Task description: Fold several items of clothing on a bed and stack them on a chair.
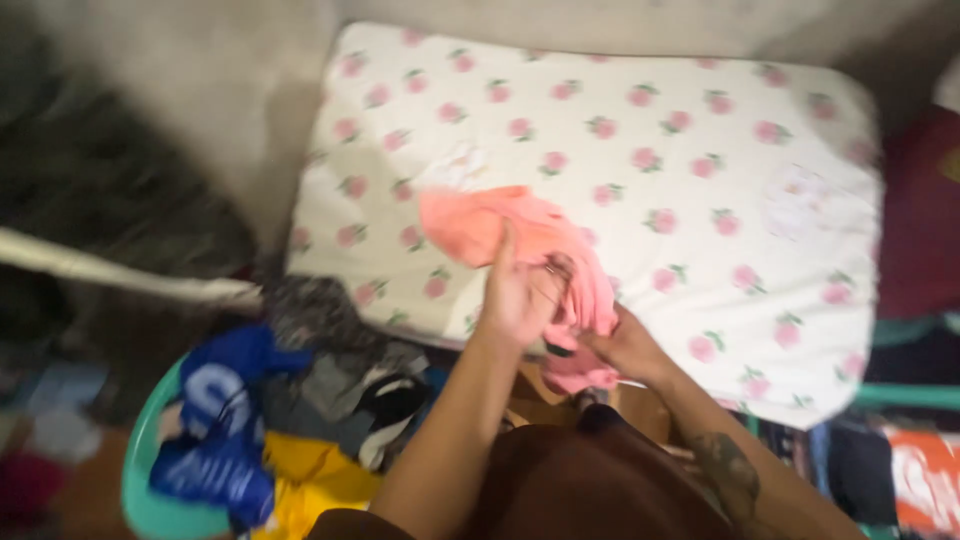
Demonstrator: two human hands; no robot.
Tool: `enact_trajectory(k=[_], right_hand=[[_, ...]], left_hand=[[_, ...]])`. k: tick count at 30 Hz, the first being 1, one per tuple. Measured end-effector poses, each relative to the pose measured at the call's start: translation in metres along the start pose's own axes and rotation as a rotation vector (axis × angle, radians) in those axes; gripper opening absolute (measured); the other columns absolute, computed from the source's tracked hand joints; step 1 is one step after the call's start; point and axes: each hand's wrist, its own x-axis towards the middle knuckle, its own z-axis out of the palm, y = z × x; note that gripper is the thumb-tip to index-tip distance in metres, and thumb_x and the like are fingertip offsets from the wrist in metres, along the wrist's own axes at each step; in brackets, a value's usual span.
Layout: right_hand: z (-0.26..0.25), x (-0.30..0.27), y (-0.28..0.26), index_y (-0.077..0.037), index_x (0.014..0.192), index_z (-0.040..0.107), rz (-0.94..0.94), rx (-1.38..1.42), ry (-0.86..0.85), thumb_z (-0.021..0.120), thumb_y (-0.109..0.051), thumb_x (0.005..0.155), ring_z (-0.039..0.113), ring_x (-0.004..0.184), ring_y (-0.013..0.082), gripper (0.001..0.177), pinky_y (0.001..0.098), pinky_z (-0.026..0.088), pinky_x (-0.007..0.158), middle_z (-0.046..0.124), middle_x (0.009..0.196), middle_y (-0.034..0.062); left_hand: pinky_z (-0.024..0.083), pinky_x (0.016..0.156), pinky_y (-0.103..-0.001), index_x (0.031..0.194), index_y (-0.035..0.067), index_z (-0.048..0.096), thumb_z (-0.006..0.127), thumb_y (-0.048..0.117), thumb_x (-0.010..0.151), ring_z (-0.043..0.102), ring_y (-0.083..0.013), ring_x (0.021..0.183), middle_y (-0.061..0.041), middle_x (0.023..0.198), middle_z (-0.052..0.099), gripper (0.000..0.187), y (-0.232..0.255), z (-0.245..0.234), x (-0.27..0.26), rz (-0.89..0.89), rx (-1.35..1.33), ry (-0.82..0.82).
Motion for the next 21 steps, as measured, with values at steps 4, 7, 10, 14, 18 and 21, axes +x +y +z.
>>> enact_trajectory(k=[4, 7, 10, 14, 18, 21], right_hand=[[-0.089, 0.047, 0.114, -0.006, 0.144, 0.048, -0.477, 0.412, 0.264, 0.070, -0.013, 0.087, 0.072, 0.098, 0.0135, 0.062, 0.0240, 0.060, 0.081, 0.075, 0.112, 0.0032], [-0.162, 0.024, 0.121, -0.004, 0.121, 0.062, -0.523, 0.242, 0.354, 0.074, -0.011, 0.087, 0.068, 0.093, 0.0160, 0.036, 0.0293, 0.057, 0.078, 0.072, 0.099, 0.0063], [-0.212, 0.004, 0.104, -0.006, 0.117, 0.065, -0.411, 0.012, 0.414, 0.074, -0.019, 0.088, 0.071, 0.097, 0.0195, 0.033, 0.0332, 0.057, 0.084, 0.074, 0.100, 0.0077], [-0.242, 0.060, 0.177, -0.006, 0.126, 0.067, -0.359, -0.458, 0.789, 0.065, -0.019, 0.100, 0.069, 0.107, 0.0325, 0.029, 0.0430, 0.054, 0.096, 0.073, 0.113, 0.0158], [-0.236, 0.126, 0.247, -0.001, 0.129, 0.064, -0.500, -0.446, 0.754, 0.069, -0.020, 0.088, 0.065, 0.113, 0.0403, 0.046, 0.0478, 0.051, 0.096, 0.069, 0.123, 0.0222], [-0.230, 0.128, 0.232, -0.001, 0.132, 0.061, -0.513, -0.343, 0.751, 0.069, -0.027, 0.088, 0.063, 0.115, 0.0405, 0.052, 0.0473, 0.051, 0.095, 0.066, 0.126, 0.0214]], left_hand=[[0.057, 0.084, -0.040, 0.124, 0.003, 0.055, 0.051, 0.056, 0.100, 0.069, -0.0238, 0.095, -0.013, 0.108, 0.068, 0.058, 0.016, 0.060, 0.039, 0.203, 0.437, 0.255], [0.057, 0.079, -0.033, 0.119, 0.002, 0.062, 0.056, 0.047, 0.098, 0.070, -0.0174, 0.093, -0.008, 0.107, 0.071, 0.050, 0.041, 0.039, 0.050, 0.331, 0.620, 0.458], [0.053, 0.061, -0.030, 0.107, 0.003, 0.061, 0.063, 0.043, 0.101, 0.062, -0.0127, 0.078, -0.004, 0.092, 0.064, 0.041, 0.069, -0.008, 0.051, 0.368, 1.002, 0.730], [0.046, 0.059, -0.038, 0.107, -0.008, 0.050, 0.065, 0.043, 0.106, 0.054, -0.0260, 0.072, -0.017, 0.088, 0.054, 0.053, 0.087, -0.085, 0.027, 0.354, 1.184, 1.016], [0.049, 0.095, -0.046, 0.142, -0.009, 0.040, 0.074, 0.037, 0.092, 0.055, -0.0408, 0.117, -0.035, 0.137, 0.044, 0.076, 0.081, -0.152, -0.002, 0.293, 1.766, 1.261], [0.038, 0.115, -0.048, 0.146, -0.010, 0.042, 0.079, 0.028, 0.081, 0.043, -0.0467, 0.139, -0.034, 0.148, 0.043, 0.084, 0.061, -0.169, 0.002, 0.333, 2.060, 1.189]])
